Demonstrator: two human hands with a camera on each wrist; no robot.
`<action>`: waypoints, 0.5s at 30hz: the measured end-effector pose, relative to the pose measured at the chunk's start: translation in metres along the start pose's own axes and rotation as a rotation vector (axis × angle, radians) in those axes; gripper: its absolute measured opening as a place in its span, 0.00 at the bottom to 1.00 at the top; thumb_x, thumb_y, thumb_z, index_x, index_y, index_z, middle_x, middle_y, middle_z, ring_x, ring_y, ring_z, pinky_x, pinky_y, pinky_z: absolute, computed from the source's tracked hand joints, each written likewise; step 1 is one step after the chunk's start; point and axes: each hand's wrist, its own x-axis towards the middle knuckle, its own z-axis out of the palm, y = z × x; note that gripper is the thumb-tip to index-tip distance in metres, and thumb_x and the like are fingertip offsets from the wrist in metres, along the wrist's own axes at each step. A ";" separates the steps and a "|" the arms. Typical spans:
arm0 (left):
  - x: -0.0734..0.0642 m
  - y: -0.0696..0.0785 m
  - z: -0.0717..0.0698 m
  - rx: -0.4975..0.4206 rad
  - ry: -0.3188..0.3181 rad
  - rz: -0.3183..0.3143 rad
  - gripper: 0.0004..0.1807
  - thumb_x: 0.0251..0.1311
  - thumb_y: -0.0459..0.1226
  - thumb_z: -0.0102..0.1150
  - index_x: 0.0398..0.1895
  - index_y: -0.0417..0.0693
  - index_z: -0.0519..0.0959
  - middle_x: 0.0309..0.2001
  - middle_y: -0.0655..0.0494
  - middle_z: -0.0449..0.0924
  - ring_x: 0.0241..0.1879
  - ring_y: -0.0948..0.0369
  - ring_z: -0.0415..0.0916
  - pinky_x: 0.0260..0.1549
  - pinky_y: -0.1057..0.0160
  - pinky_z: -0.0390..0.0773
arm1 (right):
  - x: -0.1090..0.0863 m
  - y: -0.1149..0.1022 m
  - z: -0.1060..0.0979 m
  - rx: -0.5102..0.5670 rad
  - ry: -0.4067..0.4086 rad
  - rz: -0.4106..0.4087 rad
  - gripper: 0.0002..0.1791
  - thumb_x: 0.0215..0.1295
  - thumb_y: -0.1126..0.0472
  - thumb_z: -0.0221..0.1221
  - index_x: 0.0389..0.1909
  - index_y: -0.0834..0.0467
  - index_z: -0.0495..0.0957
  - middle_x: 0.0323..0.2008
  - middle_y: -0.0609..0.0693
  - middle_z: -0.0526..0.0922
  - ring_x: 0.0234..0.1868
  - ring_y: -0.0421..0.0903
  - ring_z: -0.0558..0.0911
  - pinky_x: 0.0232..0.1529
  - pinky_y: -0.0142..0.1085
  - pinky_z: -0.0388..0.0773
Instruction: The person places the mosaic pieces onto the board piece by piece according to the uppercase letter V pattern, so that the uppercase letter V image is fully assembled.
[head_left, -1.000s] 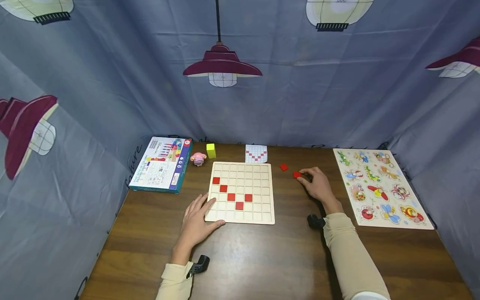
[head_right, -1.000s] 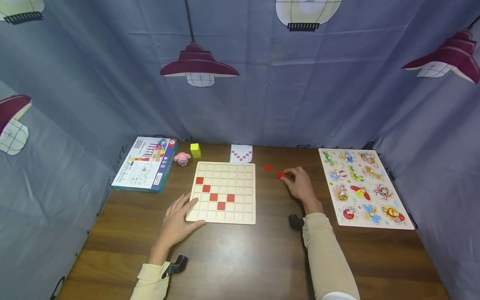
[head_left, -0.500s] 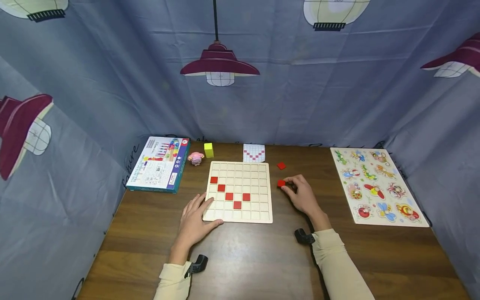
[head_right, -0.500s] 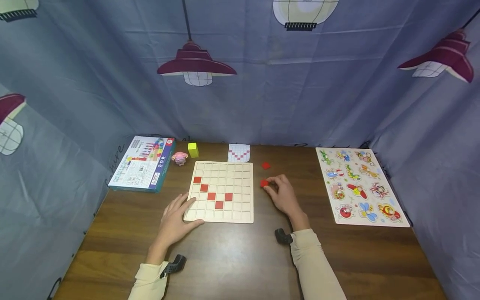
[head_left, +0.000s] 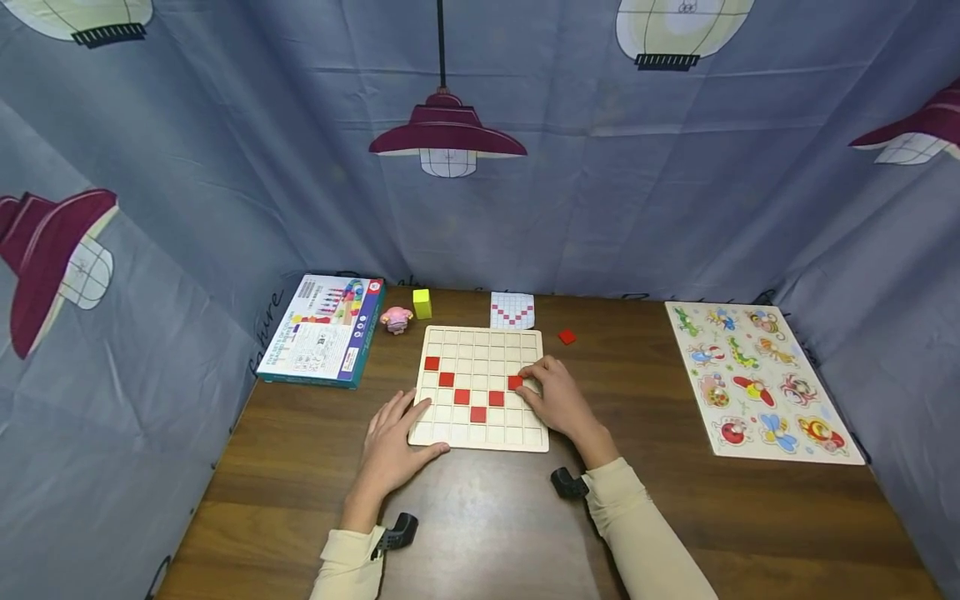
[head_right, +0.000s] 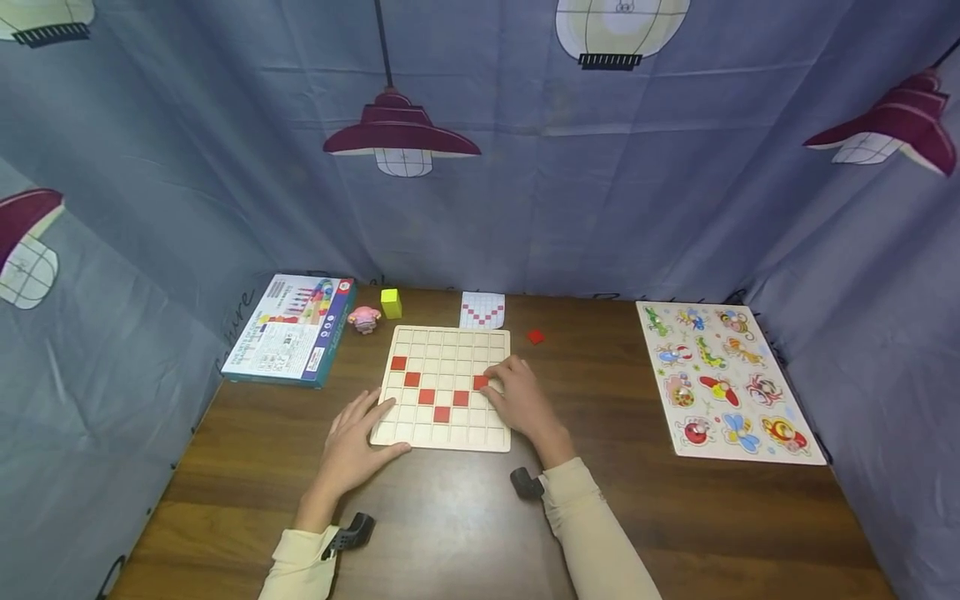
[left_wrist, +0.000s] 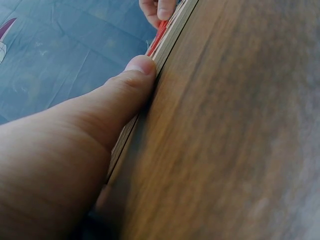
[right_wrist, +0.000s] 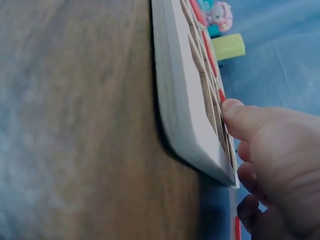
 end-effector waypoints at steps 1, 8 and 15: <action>0.000 0.000 0.000 0.000 0.002 -0.001 0.48 0.49 0.67 0.71 0.73 0.60 0.71 0.78 0.54 0.62 0.80 0.49 0.52 0.76 0.38 0.52 | 0.001 -0.001 0.000 -0.007 0.000 -0.002 0.16 0.64 0.56 0.70 0.49 0.59 0.85 0.46 0.54 0.79 0.51 0.52 0.77 0.51 0.46 0.78; 0.000 0.000 -0.002 -0.003 0.002 -0.007 0.48 0.49 0.67 0.71 0.73 0.61 0.71 0.79 0.54 0.62 0.80 0.49 0.52 0.77 0.38 0.52 | 0.008 -0.007 -0.003 -0.009 -0.010 0.005 0.14 0.63 0.57 0.70 0.47 0.59 0.87 0.44 0.52 0.81 0.48 0.52 0.79 0.52 0.45 0.79; -0.003 -0.001 -0.001 0.001 0.004 -0.004 0.47 0.49 0.66 0.71 0.72 0.60 0.72 0.78 0.52 0.62 0.80 0.48 0.53 0.76 0.38 0.53 | 0.005 -0.007 -0.008 0.043 -0.063 0.028 0.18 0.60 0.56 0.73 0.51 0.57 0.88 0.43 0.50 0.82 0.45 0.49 0.80 0.48 0.41 0.79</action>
